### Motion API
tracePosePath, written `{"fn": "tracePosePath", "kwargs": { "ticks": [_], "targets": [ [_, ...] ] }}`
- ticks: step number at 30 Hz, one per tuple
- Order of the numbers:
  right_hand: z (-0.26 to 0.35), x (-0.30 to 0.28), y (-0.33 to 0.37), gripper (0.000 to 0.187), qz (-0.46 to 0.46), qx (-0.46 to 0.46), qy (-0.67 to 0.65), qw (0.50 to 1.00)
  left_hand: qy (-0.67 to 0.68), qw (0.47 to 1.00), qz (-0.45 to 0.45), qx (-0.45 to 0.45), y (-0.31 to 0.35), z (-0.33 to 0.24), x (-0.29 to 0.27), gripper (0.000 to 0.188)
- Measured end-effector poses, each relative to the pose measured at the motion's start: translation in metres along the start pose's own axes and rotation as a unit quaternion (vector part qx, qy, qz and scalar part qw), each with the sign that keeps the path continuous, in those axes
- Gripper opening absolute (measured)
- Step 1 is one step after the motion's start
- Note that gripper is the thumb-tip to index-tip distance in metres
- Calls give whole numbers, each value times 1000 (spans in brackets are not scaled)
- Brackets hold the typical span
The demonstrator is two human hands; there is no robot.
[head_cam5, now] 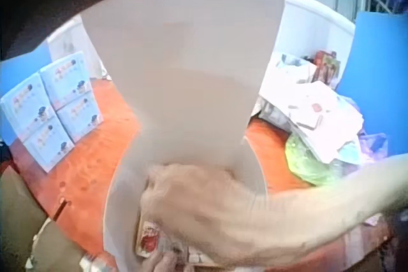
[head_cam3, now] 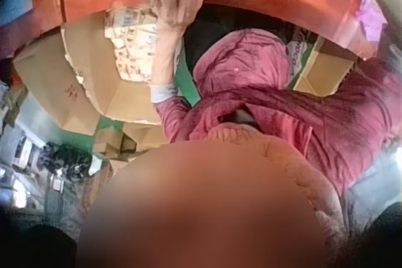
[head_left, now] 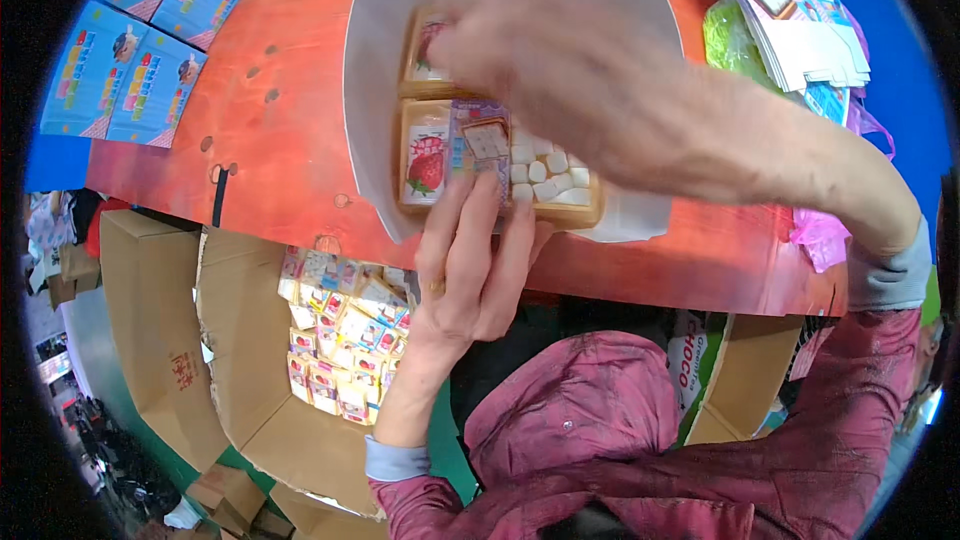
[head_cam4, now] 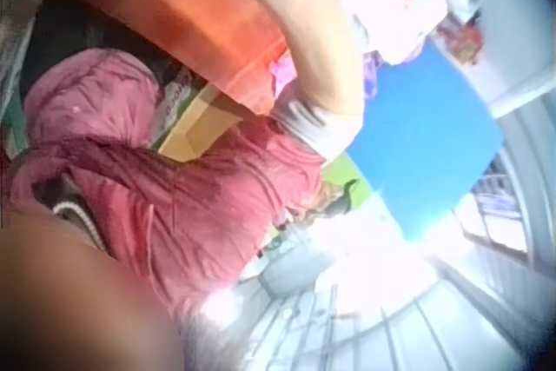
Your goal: Packaging small plastic trays of sweets into boxes and applying labels.
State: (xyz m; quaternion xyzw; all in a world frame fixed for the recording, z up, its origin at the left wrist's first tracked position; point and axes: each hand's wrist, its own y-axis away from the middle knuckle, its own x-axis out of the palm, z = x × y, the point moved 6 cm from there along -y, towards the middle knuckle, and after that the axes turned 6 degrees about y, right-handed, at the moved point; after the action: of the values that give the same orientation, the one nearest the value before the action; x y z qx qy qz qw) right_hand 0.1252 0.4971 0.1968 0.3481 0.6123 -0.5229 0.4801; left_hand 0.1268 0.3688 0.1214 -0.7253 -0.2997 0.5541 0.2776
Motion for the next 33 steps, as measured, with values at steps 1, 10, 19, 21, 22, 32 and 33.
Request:
{"fn": "tracePosePath", "kwargs": {
  "ticks": [1, 10, 19, 21, 22, 32, 33],
  "targets": [
    [-11, -4, 1, 21, 10, 30, -3, 1000, 19, 999, 30, -1, -7, 0, 3, 57],
    [-46, 3, 21, 18, 258, 119, 2, 959, -4, 966, 255, 34, -36, 10, 35, 66],
    [-52, 34, 16, 17, 352, 38, 54, 934, -2, 965, 259, 49, -34, 11, 35, 63],
    [-54, 33, 15, 17, 352, 56, 44, 933, -4, 966, 257, 43, -34, 11, 35, 63],
    [-56, 33, 17, 18, 358, 79, 41, 930, -2, 968, 250, 35, -34, 11, 34, 63],
    [-39, 22, 16, 14, 247, -2, 3, 969, 36, 965, 259, -29, -39, 11, 31, 67],
    [-45, 19, 20, 14, 301, 52, -4, 952, 78, 966, 240, -46, -42, 8, 25, 62]
  ]
}}
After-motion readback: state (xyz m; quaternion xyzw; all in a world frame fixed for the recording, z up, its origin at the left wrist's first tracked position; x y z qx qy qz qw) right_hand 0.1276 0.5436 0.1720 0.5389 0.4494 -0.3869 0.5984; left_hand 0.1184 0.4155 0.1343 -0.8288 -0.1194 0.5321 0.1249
